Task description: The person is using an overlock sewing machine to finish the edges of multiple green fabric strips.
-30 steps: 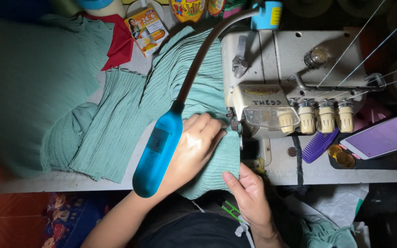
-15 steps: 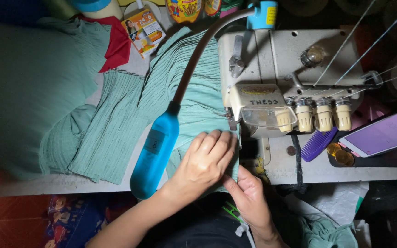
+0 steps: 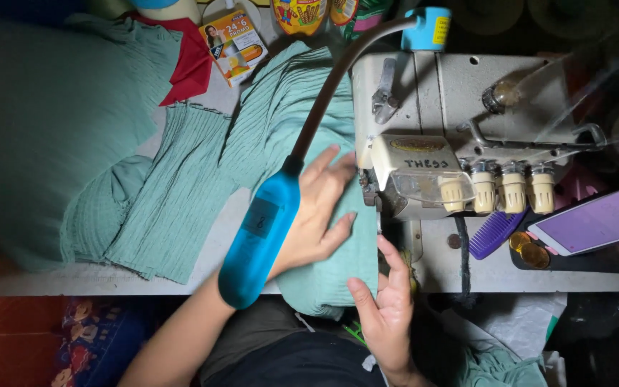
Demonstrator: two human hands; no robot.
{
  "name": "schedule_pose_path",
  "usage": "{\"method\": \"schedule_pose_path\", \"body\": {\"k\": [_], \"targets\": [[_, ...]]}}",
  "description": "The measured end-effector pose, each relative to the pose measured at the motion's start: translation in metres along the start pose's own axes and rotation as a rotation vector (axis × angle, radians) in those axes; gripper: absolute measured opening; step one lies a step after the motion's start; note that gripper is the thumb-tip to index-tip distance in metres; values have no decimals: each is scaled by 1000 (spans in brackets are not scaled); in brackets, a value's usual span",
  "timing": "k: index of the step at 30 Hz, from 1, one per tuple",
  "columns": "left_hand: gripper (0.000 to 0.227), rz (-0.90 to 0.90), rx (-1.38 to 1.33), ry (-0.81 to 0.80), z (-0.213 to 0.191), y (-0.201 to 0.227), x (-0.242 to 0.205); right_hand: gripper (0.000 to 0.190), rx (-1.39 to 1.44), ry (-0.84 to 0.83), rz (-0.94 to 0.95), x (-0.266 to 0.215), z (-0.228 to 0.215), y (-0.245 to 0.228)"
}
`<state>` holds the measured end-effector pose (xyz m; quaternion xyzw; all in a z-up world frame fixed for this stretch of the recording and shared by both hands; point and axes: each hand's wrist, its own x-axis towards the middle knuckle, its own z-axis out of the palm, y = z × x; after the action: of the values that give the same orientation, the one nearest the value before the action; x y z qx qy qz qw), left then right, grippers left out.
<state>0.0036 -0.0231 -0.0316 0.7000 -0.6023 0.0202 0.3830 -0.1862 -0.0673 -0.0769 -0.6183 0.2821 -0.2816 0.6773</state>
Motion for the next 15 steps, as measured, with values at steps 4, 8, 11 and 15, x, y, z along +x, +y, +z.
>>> {"method": "schedule_pose_path", "body": {"k": [4, 8, 11, 15], "targets": [[55, 10, 48, -3, 1, -27, 16, 51, -231, -2, -201, -4, 0, 0], [65, -47, 3, -85, -2, -51, 36, 42, -409, 23, -117, -4, -3, -3], [63, -76, -9, -83, 0, -67, 48, 40, -414, 46, -98, 0, -1, -6], [69, -82, 127, -70, 1, -83, 67, 40, -476, 72, -85, 7, -2, -9]]}}
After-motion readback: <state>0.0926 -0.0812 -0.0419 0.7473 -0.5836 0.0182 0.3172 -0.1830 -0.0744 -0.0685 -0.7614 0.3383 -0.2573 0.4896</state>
